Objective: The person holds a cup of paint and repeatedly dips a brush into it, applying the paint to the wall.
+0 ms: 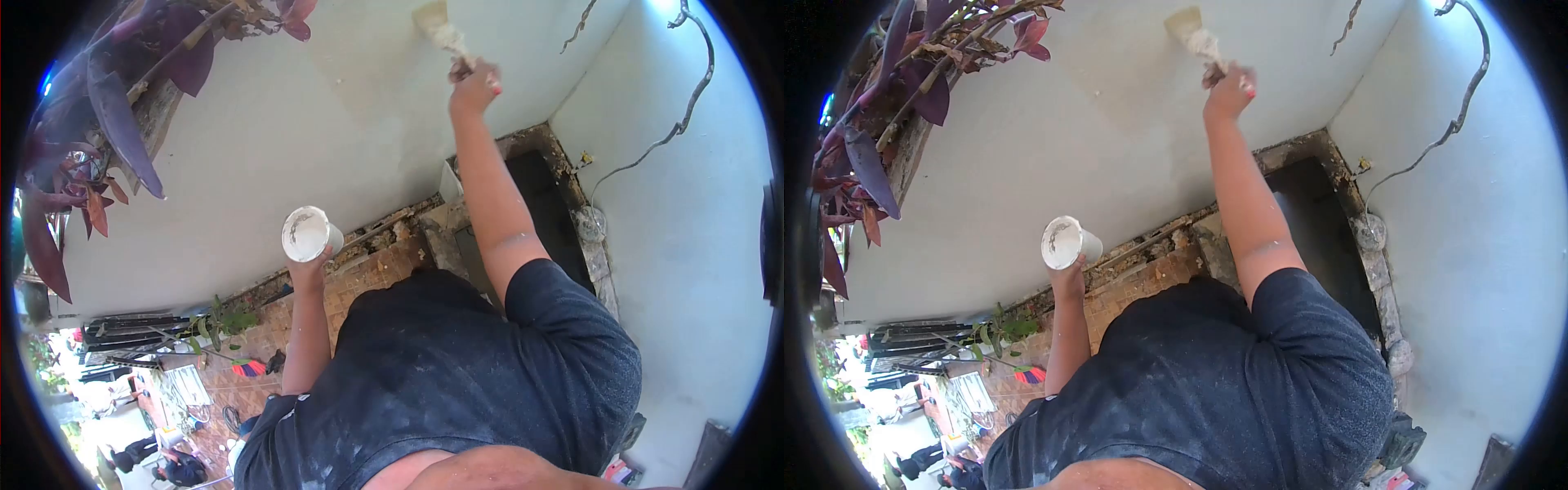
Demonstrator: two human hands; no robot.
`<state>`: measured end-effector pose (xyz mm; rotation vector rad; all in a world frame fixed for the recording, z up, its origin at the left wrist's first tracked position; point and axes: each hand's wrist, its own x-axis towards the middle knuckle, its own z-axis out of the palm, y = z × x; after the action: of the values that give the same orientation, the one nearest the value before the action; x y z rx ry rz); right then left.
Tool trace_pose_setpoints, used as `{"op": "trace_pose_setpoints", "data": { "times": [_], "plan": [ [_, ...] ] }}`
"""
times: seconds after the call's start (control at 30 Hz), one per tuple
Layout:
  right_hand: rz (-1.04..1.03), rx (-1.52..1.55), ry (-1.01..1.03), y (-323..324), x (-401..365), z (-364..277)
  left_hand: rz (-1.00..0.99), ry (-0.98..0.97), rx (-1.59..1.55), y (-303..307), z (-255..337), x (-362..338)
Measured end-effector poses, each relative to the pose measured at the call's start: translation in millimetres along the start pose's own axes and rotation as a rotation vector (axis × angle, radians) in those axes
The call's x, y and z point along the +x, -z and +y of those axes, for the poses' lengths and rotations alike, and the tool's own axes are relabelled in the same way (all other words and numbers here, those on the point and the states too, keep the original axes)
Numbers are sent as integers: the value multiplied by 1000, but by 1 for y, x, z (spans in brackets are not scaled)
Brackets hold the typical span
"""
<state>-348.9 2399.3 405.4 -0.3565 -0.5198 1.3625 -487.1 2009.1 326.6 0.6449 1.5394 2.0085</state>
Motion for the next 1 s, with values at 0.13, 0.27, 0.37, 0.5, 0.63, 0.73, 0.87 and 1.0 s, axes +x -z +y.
{"op": "trace_pose_setpoints", "data": {
  "times": [0.13, 0.27, 0.37, 0.5, 0.63, 0.73, 0.87, 1.0],
  "plan": [
    [237, -319, -125, 102, -21, 66, -44, -55, -18, -13, 5, 4],
    [365, -580, -261, 178, -8, 111, -78, 4, 23, -13, 18, 3],
    [324, -486, -160, 116, 41, 96, -159, -71, 56, -11, 19, 6],
    [200, -162, -195, 0, 12, -16, -120, -31, 40, -6, 15, 3],
    [-18, 3, -57, 9, 2, -10, -72, -32, 20, -7, 9, 3],
    [37, -368, -86, 88, -28, 51, -63, -23, 27, -3, 9, -3],
    [198, -622, -479, 202, -62, 108, -54, -58, 3, 0, 20, -3],
    [174, -720, -560, 252, -125, 103, 6, 55, -39, 8, 36, -4]
  ]
}}
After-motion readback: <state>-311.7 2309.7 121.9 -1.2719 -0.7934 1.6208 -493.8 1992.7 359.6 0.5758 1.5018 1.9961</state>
